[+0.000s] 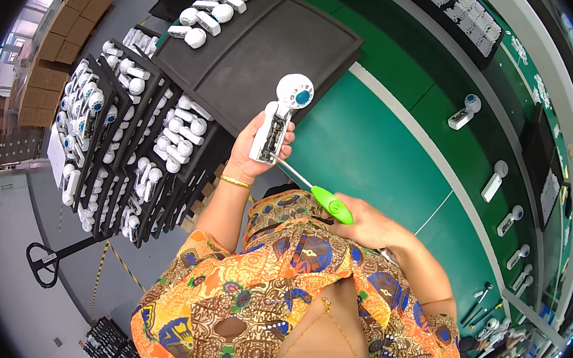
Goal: Picking up components from a workstation, placing them onto trays, and using an air duster gun to clean them.
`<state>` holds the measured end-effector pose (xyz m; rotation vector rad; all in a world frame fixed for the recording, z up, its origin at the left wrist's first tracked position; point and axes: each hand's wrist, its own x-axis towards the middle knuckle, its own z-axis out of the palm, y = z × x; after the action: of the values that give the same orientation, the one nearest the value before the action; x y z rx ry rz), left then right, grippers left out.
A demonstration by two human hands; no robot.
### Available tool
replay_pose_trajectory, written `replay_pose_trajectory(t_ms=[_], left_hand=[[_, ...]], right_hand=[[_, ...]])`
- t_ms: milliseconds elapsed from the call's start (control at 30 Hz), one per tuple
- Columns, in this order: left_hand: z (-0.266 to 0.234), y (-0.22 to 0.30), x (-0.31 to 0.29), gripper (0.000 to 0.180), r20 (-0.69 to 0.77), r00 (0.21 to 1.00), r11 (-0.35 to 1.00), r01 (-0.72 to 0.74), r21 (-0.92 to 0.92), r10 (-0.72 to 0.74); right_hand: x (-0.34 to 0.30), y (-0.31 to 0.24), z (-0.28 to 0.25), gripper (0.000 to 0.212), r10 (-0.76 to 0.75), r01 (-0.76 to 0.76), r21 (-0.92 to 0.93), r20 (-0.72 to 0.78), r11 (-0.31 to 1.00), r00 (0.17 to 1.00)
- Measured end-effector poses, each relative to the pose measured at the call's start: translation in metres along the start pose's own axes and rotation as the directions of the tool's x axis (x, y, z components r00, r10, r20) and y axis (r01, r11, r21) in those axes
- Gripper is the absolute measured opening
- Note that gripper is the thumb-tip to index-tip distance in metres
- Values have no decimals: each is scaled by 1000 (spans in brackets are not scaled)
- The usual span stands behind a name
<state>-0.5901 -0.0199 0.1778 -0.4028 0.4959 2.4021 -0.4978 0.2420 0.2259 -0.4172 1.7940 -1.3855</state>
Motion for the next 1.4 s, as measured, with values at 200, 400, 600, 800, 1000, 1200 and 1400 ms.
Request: replay_pose_trajectory(t_ms=[200,400,600,800,1000,1200,1400], left_hand=[[-7,-1,6,41,-22,999,999,44,-15,-44],[-9,-1,29,41,-24,995,992,100,79,-99],[-5,-15,101,33,-114,975,951,214,222,-193],[24,-65,234,48,-189,964,628,264,732,-185],[40,-95,345,81,172,962,107,-198,974,212],[48,86,270,43,809,329,-804,-195,562,487],[-32,278,132,48,459,313,-511,754,413,832]], right_hand=[[11,9,-9,31,36,-30,130,-39,991,999],[8,22,-17,29,-1,29,235,-118,971,993],[-7,51,-30,29,138,6,402,-328,915,935],[-23,92,-27,30,315,15,566,-481,824,818],[-18,101,-15,30,392,-22,610,-480,792,785],[11,107,-21,31,403,-192,435,-470,880,785],[35,94,-35,36,421,-316,296,-424,901,802]])
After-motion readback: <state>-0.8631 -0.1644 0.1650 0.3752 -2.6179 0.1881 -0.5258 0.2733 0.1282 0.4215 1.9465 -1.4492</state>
